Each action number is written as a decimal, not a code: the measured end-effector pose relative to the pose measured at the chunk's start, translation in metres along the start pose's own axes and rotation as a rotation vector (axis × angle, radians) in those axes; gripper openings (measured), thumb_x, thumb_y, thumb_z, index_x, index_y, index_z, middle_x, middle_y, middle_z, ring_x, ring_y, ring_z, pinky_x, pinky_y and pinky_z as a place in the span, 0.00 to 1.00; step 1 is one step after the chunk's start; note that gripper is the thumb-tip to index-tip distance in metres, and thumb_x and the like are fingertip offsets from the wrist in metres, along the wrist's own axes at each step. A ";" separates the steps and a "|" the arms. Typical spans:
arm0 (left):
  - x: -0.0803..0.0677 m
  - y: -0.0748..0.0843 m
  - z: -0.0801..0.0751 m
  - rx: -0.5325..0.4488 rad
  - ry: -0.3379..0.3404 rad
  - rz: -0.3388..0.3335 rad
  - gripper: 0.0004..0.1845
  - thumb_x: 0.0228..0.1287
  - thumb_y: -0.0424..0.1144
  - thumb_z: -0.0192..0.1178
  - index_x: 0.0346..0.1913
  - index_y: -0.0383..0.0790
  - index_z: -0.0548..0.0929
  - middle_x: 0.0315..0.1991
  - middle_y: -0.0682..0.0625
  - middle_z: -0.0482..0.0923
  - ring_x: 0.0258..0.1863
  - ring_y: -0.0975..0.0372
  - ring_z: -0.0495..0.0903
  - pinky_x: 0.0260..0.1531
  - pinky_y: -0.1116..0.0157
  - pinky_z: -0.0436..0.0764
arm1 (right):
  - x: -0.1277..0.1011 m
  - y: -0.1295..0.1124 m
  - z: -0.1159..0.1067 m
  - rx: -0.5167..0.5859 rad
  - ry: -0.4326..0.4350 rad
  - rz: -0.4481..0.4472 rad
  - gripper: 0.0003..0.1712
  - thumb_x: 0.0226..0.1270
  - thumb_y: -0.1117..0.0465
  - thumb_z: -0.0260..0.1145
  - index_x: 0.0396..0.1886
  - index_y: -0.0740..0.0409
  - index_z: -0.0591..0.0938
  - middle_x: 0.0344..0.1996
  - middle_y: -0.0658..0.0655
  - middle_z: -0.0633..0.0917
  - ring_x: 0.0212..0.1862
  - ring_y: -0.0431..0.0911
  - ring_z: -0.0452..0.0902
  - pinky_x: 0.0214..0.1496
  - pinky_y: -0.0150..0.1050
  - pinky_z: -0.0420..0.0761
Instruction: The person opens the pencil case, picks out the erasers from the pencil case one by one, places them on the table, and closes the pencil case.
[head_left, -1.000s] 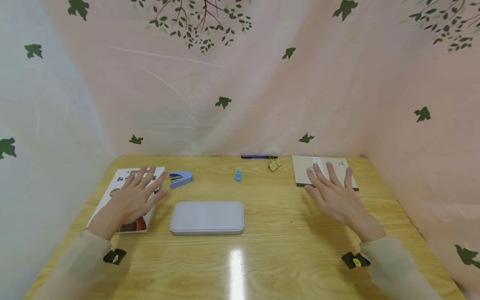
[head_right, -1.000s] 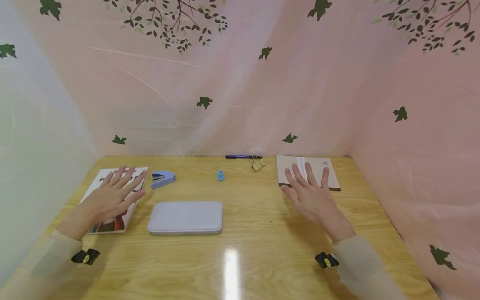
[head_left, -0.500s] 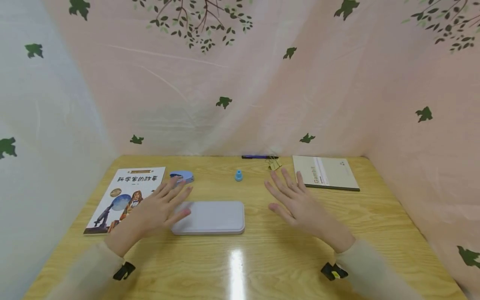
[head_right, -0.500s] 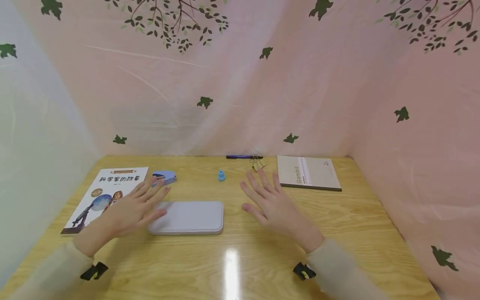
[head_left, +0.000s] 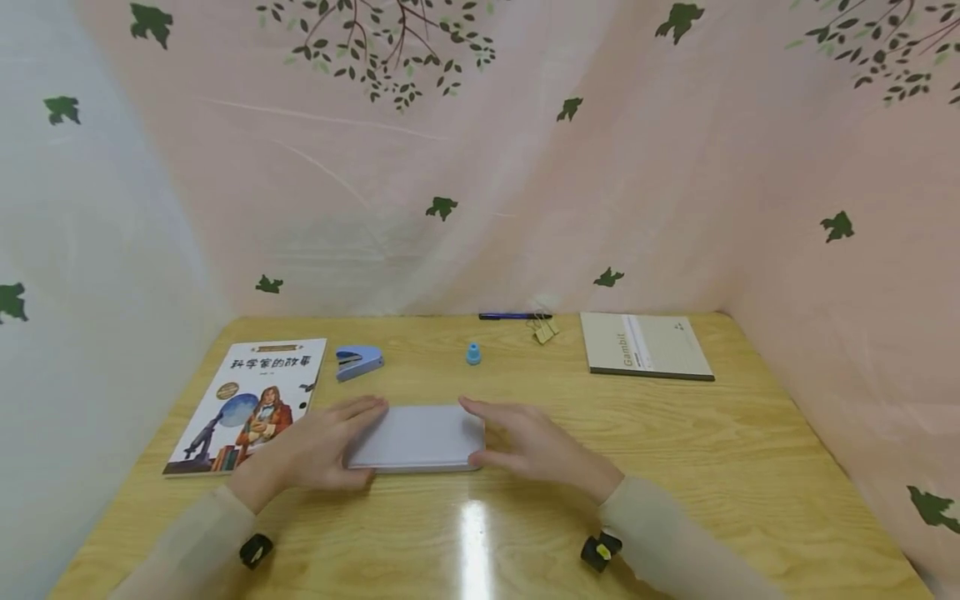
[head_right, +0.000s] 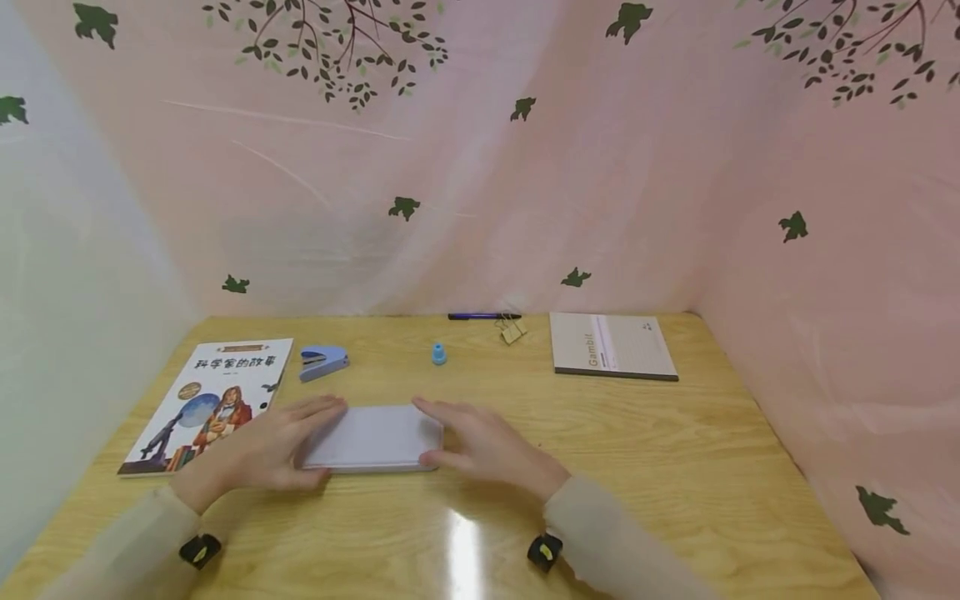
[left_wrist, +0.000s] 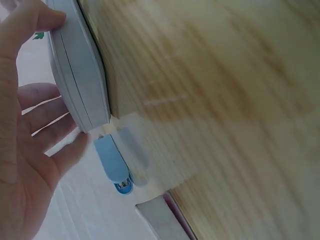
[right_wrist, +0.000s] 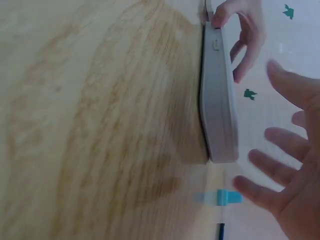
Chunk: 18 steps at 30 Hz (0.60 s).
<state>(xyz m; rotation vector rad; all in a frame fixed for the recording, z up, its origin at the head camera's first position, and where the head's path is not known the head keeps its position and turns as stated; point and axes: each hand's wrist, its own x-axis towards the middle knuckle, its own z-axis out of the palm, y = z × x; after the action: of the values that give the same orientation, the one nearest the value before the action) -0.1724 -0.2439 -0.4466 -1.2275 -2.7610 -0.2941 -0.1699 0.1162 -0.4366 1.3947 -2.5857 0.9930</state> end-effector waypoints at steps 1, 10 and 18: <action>0.000 0.000 0.000 -0.005 -0.001 -0.010 0.49 0.51 0.59 0.73 0.71 0.32 0.72 0.68 0.39 0.72 0.67 0.47 0.72 0.61 0.50 0.77 | 0.003 0.001 0.003 0.007 -0.033 0.033 0.47 0.64 0.48 0.75 0.78 0.57 0.66 0.73 0.54 0.69 0.70 0.49 0.70 0.70 0.47 0.71; 0.000 -0.004 -0.001 -0.030 -0.061 -0.112 0.51 0.47 0.59 0.74 0.71 0.33 0.71 0.65 0.40 0.71 0.62 0.50 0.73 0.57 0.50 0.80 | 0.019 0.009 0.019 -0.049 -0.219 0.185 0.59 0.56 0.40 0.78 0.82 0.47 0.58 0.79 0.61 0.56 0.77 0.57 0.54 0.74 0.56 0.62; 0.002 -0.004 -0.001 -0.043 -0.048 -0.122 0.51 0.41 0.59 0.75 0.69 0.35 0.75 0.62 0.44 0.74 0.59 0.52 0.75 0.55 0.51 0.81 | 0.021 0.009 0.019 -0.123 -0.217 0.210 0.45 0.58 0.43 0.78 0.73 0.51 0.74 0.72 0.62 0.68 0.69 0.54 0.68 0.69 0.47 0.72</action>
<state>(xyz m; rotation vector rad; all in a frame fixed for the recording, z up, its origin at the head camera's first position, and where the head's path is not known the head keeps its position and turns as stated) -0.1769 -0.2453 -0.4459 -1.0910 -2.8914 -0.3399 -0.1847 0.0935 -0.4500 1.2878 -2.9451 0.7215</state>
